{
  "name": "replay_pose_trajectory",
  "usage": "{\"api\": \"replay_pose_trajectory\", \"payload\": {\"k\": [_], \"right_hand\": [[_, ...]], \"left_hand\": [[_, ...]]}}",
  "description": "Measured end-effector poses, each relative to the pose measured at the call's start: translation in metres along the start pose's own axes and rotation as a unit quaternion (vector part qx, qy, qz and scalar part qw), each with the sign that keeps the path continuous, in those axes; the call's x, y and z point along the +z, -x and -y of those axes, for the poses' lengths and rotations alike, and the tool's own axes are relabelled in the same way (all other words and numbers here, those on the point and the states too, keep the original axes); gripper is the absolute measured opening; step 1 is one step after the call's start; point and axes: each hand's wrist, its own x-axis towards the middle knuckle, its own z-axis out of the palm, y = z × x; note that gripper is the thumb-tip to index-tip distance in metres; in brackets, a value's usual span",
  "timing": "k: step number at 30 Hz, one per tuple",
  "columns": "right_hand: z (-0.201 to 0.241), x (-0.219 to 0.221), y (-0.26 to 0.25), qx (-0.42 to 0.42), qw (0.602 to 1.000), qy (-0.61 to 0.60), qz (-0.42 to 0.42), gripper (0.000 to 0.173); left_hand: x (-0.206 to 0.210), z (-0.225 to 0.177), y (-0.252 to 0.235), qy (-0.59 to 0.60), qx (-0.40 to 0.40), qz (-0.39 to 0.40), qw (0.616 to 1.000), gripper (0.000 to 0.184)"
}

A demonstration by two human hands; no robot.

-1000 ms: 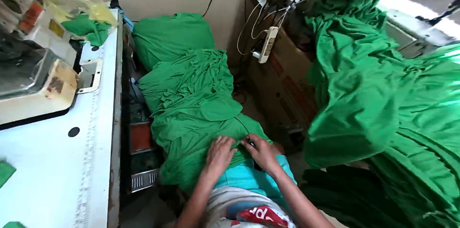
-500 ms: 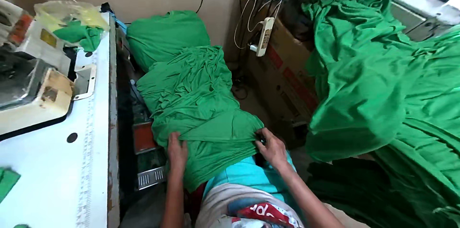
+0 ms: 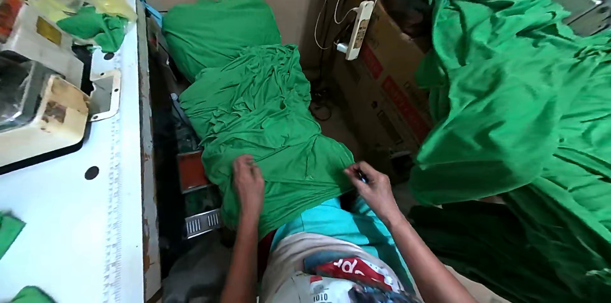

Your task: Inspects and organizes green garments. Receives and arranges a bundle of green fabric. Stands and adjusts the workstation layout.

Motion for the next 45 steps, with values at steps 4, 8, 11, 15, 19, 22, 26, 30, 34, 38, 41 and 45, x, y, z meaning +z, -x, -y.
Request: {"api": "replay_pose_trajectory", "payload": {"k": [4, 8, 11, 15, 19, 22, 26, 30, 34, 38, 41, 45], "right_hand": [[0.02, 0.029, -0.026, 0.077, 0.968, -0.237, 0.045, 0.036], [0.0, 0.062, -0.027, 0.192, 0.925, -0.311, 0.109, 0.043], [0.001, 0.056, -0.029, 0.21, 0.912, -0.328, 0.126, 0.032], [0.005, 0.05, -0.023, 0.183, 0.917, -0.32, 0.149, 0.02], [0.008, 0.046, -0.017, 0.2, 0.93, -0.27, 0.15, 0.017], [0.01, 0.042, -0.014, 0.195, 0.946, -0.183, 0.181, 0.022], [0.01, 0.039, -0.016, 0.172, 0.955, -0.083, 0.227, 0.024], [0.023, 0.036, -0.02, 0.164, 0.948, 0.032, 0.269, 0.03], [0.034, 0.039, -0.022, 0.155, 0.942, 0.092, 0.284, 0.032], [0.024, 0.039, -0.021, 0.145, 0.948, 0.058, 0.279, 0.027], [0.018, 0.04, -0.022, 0.155, 0.951, 0.02, 0.268, 0.027], [0.032, 0.041, -0.028, 0.159, 0.943, 0.063, 0.286, 0.031]], "left_hand": [[0.042, -0.026, 0.01, 0.211, 0.109, 0.184, 0.954, 0.026], [0.062, -0.023, 0.014, 0.049, 0.178, 0.309, 0.933, 0.031], [0.064, -0.015, 0.01, 0.031, 0.202, 0.286, 0.936, 0.027], [0.064, -0.015, 0.006, 0.007, 0.24, 0.296, 0.925, 0.027], [0.066, -0.013, 0.006, -0.043, 0.25, 0.28, 0.926, 0.026], [0.067, -0.016, 0.008, -0.075, 0.238, 0.283, 0.926, 0.027], [0.068, -0.02, 0.009, -0.094, 0.241, 0.279, 0.925, 0.025], [0.07, -0.017, 0.01, -0.092, 0.257, 0.266, 0.925, 0.026], [0.072, -0.012, 0.012, -0.08, 0.277, 0.237, 0.928, 0.025], [0.071, -0.012, 0.012, -0.047, 0.248, 0.239, 0.938, 0.026], [0.067, -0.009, 0.009, 0.044, 0.19, 0.249, 0.949, 0.026], [0.068, -0.005, 0.008, 0.088, 0.195, 0.229, 0.95, 0.025]]}}
